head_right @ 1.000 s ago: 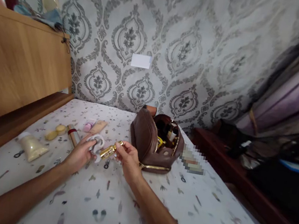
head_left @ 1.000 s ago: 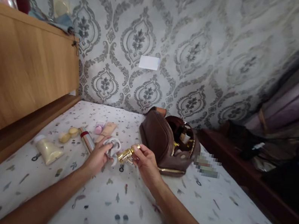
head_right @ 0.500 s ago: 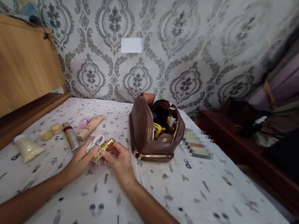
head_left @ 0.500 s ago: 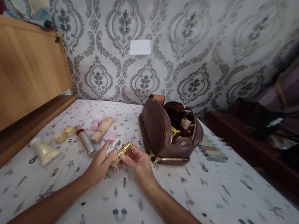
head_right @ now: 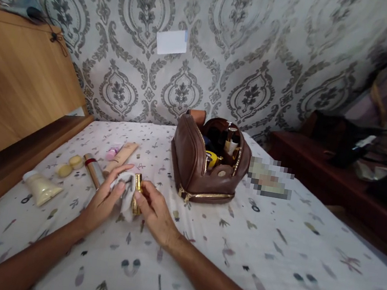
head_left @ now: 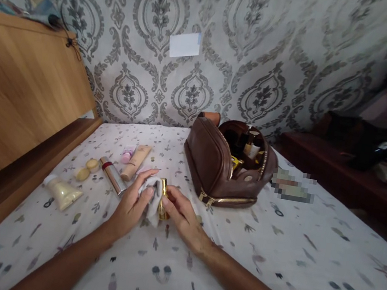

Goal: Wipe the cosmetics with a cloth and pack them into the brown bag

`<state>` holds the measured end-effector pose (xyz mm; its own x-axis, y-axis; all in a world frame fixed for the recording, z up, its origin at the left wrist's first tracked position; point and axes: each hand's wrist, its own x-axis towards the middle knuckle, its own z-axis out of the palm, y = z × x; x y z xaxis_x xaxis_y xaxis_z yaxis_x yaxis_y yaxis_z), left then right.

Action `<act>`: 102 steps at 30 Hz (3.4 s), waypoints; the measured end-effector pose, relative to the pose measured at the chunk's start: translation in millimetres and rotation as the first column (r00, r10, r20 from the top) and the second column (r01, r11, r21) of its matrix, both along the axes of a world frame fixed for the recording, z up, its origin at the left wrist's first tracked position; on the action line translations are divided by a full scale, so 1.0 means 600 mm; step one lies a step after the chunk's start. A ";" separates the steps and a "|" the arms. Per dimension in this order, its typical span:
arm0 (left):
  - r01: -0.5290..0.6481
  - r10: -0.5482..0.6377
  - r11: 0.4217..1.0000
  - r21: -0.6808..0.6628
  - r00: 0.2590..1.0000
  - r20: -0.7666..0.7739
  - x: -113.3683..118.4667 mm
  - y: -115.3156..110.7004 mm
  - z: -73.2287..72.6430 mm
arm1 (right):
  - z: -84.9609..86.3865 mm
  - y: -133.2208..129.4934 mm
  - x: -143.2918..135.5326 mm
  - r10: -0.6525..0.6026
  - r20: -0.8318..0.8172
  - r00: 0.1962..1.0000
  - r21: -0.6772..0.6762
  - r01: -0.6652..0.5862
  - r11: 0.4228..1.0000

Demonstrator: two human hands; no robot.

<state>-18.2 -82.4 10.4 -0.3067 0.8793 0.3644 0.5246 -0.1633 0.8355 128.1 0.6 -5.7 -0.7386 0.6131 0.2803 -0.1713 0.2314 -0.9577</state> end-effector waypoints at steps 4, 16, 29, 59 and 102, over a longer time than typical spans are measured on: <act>0.096 -0.096 0.995 -0.004 0.994 -0.060 -0.009 0.003 0.003 | -0.004 0.001 -0.001 0.054 0.021 0.998 -0.013 -0.053 0.998; 0.072 -0.072 0.996 -0.056 0.997 -0.005 -0.034 0.011 0.006 | -0.026 0.007 -0.014 -0.024 0.030 0.999 -0.160 0.028 0.987; 0.105 -0.099 0.986 -0.132 0.994 0.048 -0.034 0.013 0.004 | -0.023 0.003 -0.009 -0.117 0.117 0.986 -0.046 0.123 0.991; 0.039 -0.040 0.995 -0.091 0.999 -0.008 -0.039 0.013 0.000 | -0.013 0.000 -0.002 -0.262 0.134 0.956 0.184 0.236 0.954; -0.092 0.191 0.967 -0.239 0.880 0.434 0.019 0.001 -0.047 | 0.001 -0.008 0.001 -0.233 -0.143 0.962 -0.151 0.212 0.966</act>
<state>-6.8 -81.9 -17.9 -0.5203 0.8535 -0.0274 0.0876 0.0852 0.9925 128.7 -4.3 -4.8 -0.5323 0.7964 0.2871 -0.2815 0.1533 -0.9472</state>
